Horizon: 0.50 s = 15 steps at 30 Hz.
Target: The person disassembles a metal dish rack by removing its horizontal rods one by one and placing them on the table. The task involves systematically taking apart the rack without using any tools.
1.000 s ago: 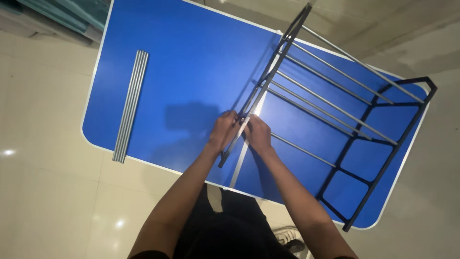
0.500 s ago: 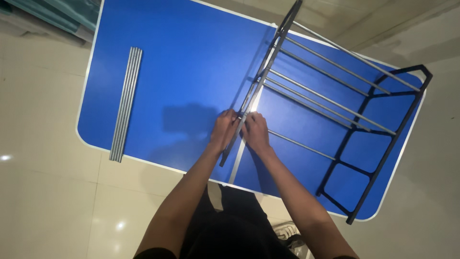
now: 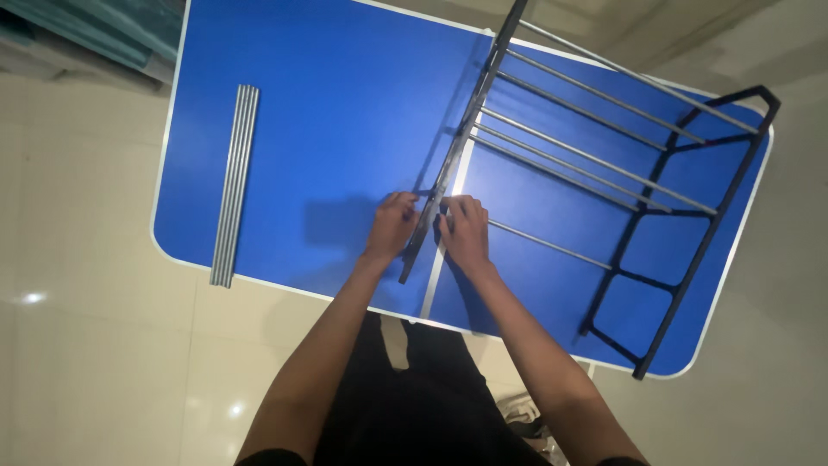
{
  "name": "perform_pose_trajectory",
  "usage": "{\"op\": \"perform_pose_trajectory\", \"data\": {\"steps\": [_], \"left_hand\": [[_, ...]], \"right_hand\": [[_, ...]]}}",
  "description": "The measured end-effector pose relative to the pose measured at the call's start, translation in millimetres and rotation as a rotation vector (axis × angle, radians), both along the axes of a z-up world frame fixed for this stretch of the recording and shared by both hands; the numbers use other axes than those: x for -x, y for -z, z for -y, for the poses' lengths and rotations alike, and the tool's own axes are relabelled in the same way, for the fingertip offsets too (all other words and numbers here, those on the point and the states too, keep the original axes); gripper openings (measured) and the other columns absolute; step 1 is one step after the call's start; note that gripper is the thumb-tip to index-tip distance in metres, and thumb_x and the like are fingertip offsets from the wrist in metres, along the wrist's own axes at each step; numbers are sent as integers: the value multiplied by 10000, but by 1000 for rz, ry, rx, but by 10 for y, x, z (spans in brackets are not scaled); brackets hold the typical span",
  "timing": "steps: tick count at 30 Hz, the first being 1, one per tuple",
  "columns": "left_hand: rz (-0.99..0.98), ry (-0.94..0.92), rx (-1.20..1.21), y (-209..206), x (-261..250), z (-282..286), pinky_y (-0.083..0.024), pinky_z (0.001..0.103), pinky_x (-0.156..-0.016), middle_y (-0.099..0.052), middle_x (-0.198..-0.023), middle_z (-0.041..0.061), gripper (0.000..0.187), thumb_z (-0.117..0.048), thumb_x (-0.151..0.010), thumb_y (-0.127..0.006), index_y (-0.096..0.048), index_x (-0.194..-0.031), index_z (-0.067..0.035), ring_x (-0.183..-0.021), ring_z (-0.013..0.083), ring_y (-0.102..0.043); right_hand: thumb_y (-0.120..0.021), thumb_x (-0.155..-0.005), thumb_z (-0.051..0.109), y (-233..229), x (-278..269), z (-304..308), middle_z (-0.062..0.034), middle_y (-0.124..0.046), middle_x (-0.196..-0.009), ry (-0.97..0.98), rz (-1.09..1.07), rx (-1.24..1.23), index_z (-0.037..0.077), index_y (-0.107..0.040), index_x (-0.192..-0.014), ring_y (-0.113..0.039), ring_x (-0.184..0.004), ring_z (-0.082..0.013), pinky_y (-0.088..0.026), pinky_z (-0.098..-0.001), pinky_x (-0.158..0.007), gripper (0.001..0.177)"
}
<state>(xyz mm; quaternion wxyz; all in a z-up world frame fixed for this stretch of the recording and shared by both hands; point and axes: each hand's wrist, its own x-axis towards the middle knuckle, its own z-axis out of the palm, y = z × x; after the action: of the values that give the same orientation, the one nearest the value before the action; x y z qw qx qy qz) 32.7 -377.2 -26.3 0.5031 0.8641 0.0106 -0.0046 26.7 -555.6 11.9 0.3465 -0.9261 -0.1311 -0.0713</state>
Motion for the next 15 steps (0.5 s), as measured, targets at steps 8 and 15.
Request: {"op": "perform_pose_trajectory", "data": {"steps": [8, 15], "left_hand": [[84, 68, 14, -635, 166, -111, -561, 381, -781, -677, -994, 130, 293, 7, -853, -724, -675, -1140, -27, -874, 273, -687], [137, 27, 26, -1174, 279, -178, -559, 400, -817, -680, -993, 131, 235, -8, -897, -685, -691, -1130, -41, -906, 297, -697]], "right_hand": [[-746, -839, 34, -319, 312, -140, -133, -608, -1126, 109, 16, -25, 36, -670, -1209, -578, -1093, -339, -446, -472, -942, 378], [-750, -844, 37, -689, 586, -304, -129, -618, -1148, 258, 76, -14, 46, -682, -1203, -586, -1118, -337, -435, -466, -941, 365]]}}
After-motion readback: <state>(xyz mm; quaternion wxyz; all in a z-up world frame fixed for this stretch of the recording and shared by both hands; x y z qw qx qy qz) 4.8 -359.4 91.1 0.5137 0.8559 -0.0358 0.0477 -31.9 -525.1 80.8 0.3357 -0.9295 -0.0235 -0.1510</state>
